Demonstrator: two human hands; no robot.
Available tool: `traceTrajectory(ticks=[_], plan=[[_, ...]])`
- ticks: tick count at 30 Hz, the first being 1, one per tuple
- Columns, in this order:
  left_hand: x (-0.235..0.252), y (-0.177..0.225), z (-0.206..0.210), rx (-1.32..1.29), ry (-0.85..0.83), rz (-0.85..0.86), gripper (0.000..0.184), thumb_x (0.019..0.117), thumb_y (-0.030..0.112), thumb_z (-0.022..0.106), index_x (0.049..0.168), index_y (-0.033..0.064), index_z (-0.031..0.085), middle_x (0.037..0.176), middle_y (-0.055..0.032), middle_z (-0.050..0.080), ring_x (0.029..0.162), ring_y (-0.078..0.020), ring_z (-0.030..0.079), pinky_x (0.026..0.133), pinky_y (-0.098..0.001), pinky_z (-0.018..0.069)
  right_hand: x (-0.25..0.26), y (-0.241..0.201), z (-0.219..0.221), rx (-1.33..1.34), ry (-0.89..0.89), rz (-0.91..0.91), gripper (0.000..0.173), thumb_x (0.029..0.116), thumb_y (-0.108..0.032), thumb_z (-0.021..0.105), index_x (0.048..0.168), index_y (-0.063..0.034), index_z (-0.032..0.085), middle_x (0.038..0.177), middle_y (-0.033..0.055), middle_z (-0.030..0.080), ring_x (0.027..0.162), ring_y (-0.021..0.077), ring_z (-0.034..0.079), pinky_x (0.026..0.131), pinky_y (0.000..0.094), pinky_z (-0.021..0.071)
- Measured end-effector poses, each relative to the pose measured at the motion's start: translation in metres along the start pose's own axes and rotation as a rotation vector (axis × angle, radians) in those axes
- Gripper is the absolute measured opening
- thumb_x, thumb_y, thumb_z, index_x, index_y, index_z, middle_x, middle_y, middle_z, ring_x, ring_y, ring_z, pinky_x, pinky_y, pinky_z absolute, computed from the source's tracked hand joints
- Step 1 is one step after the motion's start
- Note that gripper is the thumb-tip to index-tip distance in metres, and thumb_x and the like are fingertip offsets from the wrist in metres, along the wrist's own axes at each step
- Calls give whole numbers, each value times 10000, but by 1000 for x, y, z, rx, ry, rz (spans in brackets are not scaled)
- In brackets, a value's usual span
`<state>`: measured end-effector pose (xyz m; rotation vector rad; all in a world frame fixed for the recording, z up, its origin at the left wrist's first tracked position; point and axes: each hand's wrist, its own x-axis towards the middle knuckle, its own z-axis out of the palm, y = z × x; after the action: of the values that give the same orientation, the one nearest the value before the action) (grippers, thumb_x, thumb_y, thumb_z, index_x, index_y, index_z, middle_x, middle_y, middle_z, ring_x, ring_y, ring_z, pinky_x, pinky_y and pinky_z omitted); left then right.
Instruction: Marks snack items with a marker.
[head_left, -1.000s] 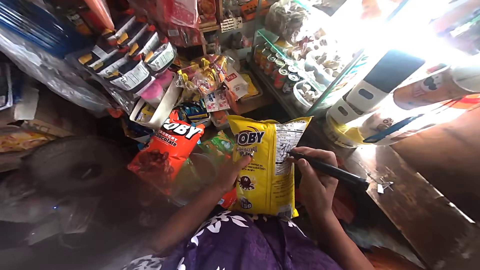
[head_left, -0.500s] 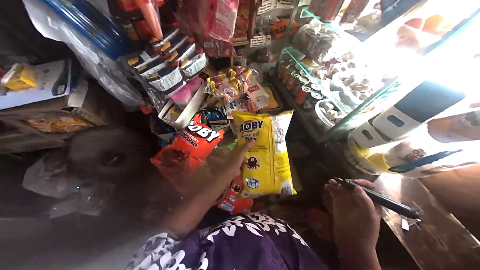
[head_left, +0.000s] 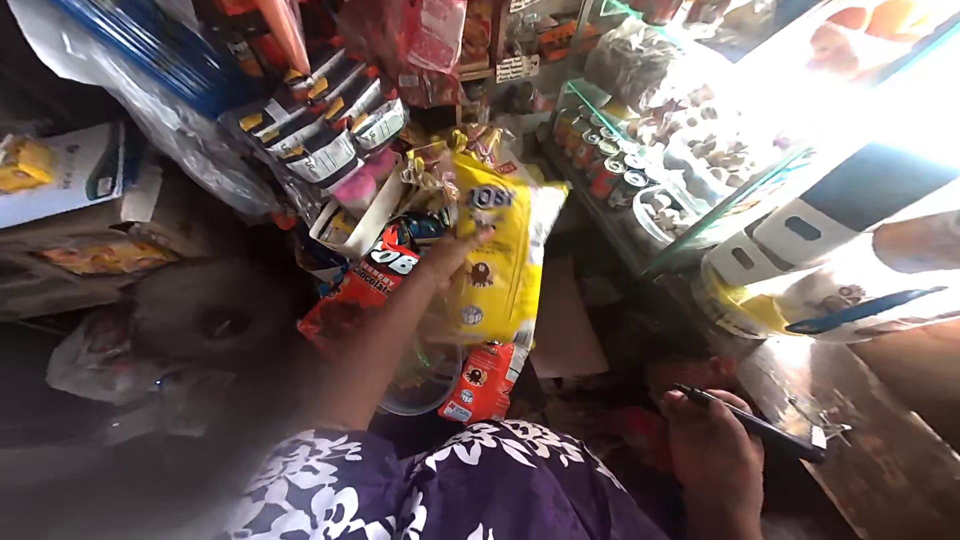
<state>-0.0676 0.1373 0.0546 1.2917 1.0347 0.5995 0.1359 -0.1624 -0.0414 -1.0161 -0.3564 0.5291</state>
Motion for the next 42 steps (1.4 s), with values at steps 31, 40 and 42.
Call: traceTrajectory(ticks=[31,40,42], plan=[[-60,-116,-13,809,-373,-26,854,898,240,795,1587,57,325,1475,-262,508,1350,-405,512,1128,-569,398,-14,23,-26,-64,-149,184,95,980,-130,500,1037,-150,573,801,3,755,731,128,745,715,284,634],[-69,-90,-34,1092,98,439,632,920,302,762,1461,55,549,1481,-242,517,1420,-436,429,1151,-638,328,-5,34,-22,-21,-130,167,118,992,-139,473,1024,-166,583,809,-1,761,734,123,747,716,283,634],[-53,-90,-55,1270,271,315,887,846,465,806,1565,119,418,1594,-304,332,1501,-530,225,1145,-767,180,-1,39,-21,-23,-116,174,122,991,-142,479,1012,-169,596,816,-5,760,740,124,747,724,288,634]])
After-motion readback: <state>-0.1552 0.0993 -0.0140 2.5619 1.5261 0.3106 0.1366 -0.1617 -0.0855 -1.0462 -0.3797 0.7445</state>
